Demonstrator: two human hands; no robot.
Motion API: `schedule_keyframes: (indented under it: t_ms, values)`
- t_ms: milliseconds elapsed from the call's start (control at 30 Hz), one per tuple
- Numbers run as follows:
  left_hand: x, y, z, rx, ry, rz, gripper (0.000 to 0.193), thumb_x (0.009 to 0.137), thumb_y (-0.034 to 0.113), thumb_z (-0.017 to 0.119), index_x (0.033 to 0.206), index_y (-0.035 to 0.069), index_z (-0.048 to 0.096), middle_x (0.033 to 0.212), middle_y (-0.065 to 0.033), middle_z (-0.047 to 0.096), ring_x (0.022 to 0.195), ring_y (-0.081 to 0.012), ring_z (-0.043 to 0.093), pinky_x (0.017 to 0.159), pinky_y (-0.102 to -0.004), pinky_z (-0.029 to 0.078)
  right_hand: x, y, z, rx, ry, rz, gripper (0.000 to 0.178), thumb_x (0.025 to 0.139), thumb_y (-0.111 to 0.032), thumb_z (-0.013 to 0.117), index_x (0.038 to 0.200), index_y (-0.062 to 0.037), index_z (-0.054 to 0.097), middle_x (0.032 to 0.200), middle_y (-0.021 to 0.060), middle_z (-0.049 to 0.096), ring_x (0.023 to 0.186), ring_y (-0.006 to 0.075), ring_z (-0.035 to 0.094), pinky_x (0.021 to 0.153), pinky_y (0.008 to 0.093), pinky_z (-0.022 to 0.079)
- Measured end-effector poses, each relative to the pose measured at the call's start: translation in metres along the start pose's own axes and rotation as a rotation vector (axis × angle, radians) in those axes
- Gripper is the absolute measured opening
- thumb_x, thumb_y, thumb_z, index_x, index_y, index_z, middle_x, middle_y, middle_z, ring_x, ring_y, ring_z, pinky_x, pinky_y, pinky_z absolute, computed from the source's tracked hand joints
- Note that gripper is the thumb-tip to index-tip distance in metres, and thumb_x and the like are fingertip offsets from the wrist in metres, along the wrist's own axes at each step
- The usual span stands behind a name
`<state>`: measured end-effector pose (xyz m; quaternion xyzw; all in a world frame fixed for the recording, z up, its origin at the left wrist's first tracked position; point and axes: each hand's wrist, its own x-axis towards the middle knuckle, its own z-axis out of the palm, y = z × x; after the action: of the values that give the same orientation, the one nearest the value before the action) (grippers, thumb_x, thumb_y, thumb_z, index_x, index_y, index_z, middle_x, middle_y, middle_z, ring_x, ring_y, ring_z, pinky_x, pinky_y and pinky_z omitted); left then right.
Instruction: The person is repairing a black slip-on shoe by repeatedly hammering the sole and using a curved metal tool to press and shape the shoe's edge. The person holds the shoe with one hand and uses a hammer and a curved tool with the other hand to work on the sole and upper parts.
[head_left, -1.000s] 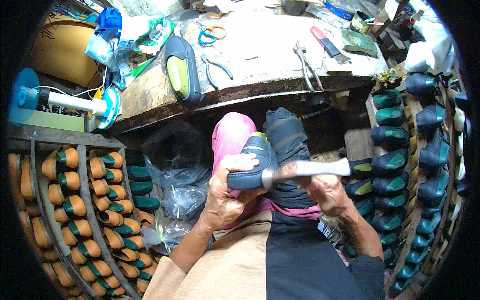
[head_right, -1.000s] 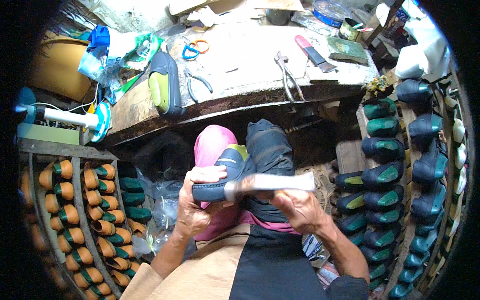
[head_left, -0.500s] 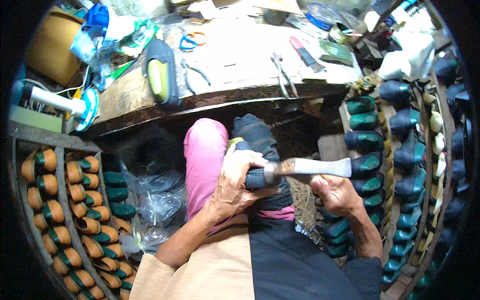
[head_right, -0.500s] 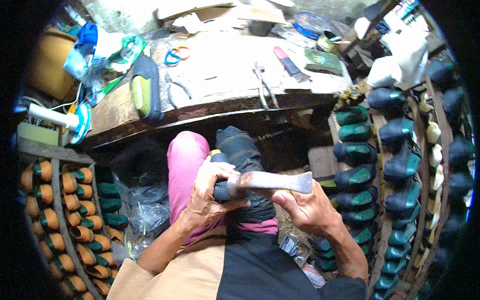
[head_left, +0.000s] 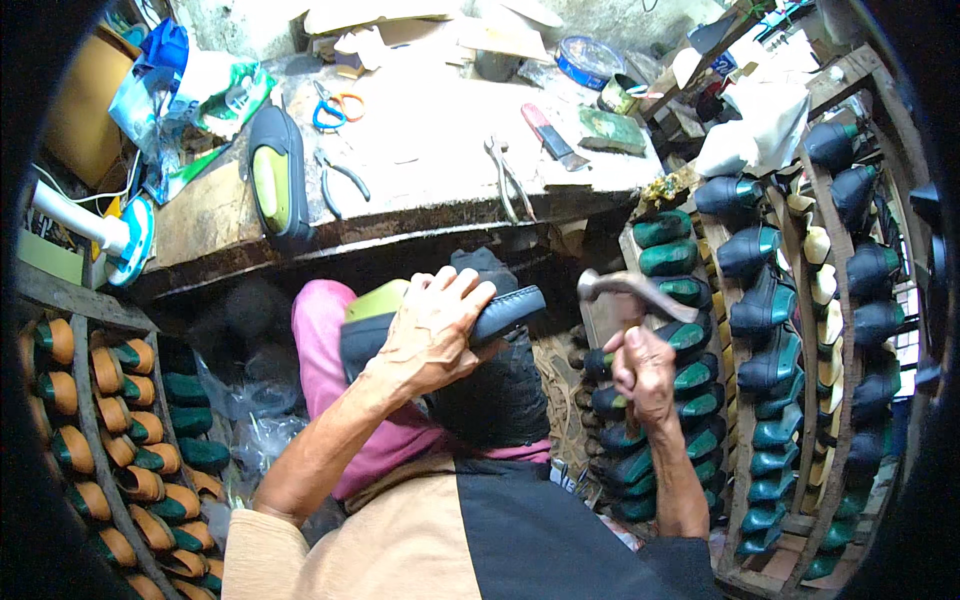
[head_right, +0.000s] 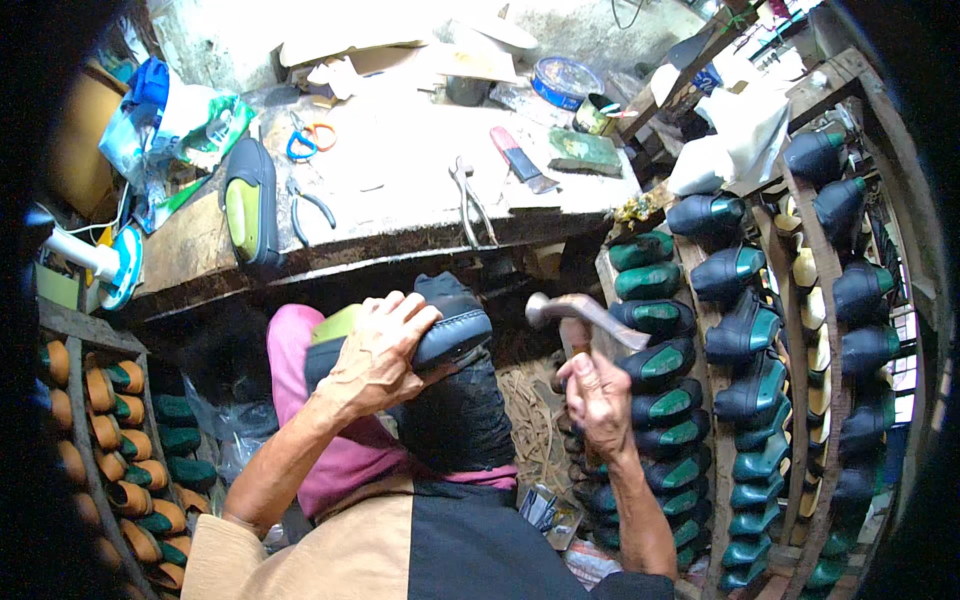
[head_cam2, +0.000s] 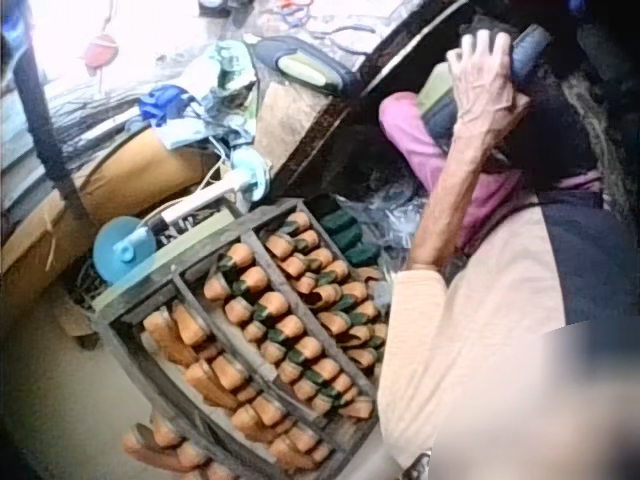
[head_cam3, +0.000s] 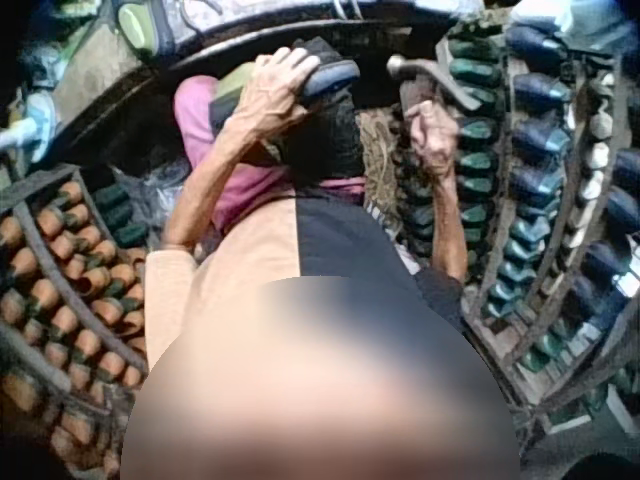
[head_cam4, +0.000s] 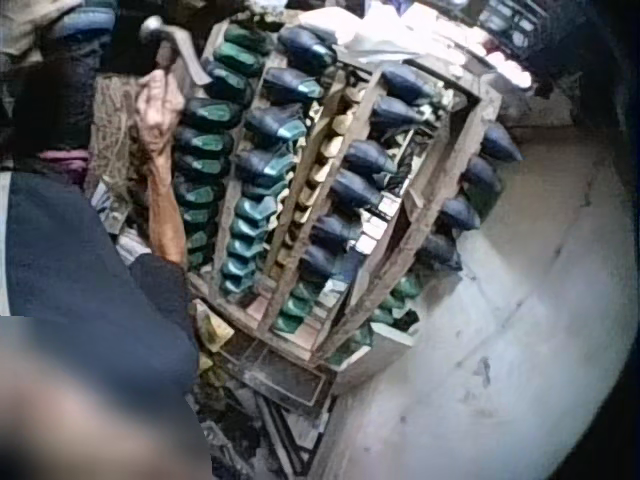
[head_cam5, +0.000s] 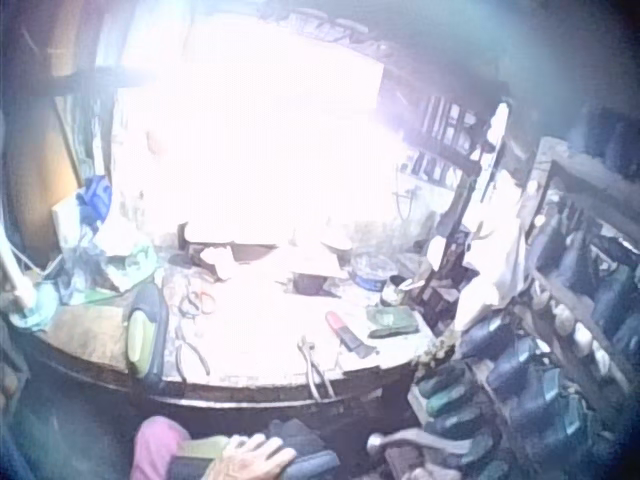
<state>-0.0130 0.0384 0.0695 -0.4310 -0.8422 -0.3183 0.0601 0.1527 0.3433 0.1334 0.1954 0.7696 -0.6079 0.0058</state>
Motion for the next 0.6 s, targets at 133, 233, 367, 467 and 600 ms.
schedule_keyframes:
  t_ms: [133,233,367,467,600]
  values:
    - [-0.01,-0.002,0.006,0.06,-0.22,-0.197,0.071,0.082,0.052,0.095,0.129,0.007,0.067,0.123,-0.0138,0.067,0.119,-0.0364,0.064,0.107,-0.053,0.049,-0.007,-0.037,0.003,0.091,0.063,-0.308,0.079,0.114,-0.068,0.059,0.114,0.0098,0.07,0.063,-0.005,0.047,0.051,0.0035,0.04,0.048,0.0232,0.029]
    - [-0.019,-0.006,0.009,0.094,-0.17,-0.197,0.074,0.079,0.049,0.098,0.131,0.006,0.067,0.126,-0.0145,0.068,0.126,-0.0363,0.065,0.118,-0.0594,0.045,0.007,-0.041,0.033,0.376,0.006,-0.312,0.071,0.11,-0.067,0.069,0.128,0.0013,0.076,0.081,0.0011,0.069,0.071,0.0129,0.063,0.064,0.0266,0.047]
    - [-0.028,-0.002,0.011,0.191,-0.206,-0.236,0.076,0.08,0.045,0.098,0.136,0.006,0.066,0.131,-0.0147,0.068,0.132,-0.0358,0.064,0.125,-0.0627,0.041,0.063,-0.058,0.04,-0.883,-0.338,-0.46,0.038,0.114,-0.041,0.07,0.127,-0.0055,0.076,0.091,0.026,0.078,0.085,0.0419,0.078,0.078,0.0471,0.062]
    - [-0.034,0.001,0.015,0.194,-0.194,-0.256,0.08,0.079,0.041,0.096,0.142,0.002,0.064,0.134,-0.0172,0.067,0.134,-0.038,0.063,0.127,-0.0642,0.039,0.064,-0.068,0.04,-0.772,-0.195,-0.415,0.035,0.113,-0.033,0.07,0.104,0.0003,0.078,0.069,0.0144,0.072,0.056,0.0247,0.069,0.055,0.0403,0.052]
    - [-0.035,0.0,0.019,0.168,-0.171,-0.298,0.084,0.078,0.034,0.095,0.145,-0.004,0.061,0.136,-0.021,0.067,0.134,-0.0396,0.063,0.128,-0.0639,0.038,0.045,-0.056,0.056,0.018,-0.22,-0.559,0.062,0.117,-0.053,0.06,0.117,0.0075,0.075,0.066,-0.0049,0.059,0.055,0.0035,0.046,0.049,0.0257,0.03]
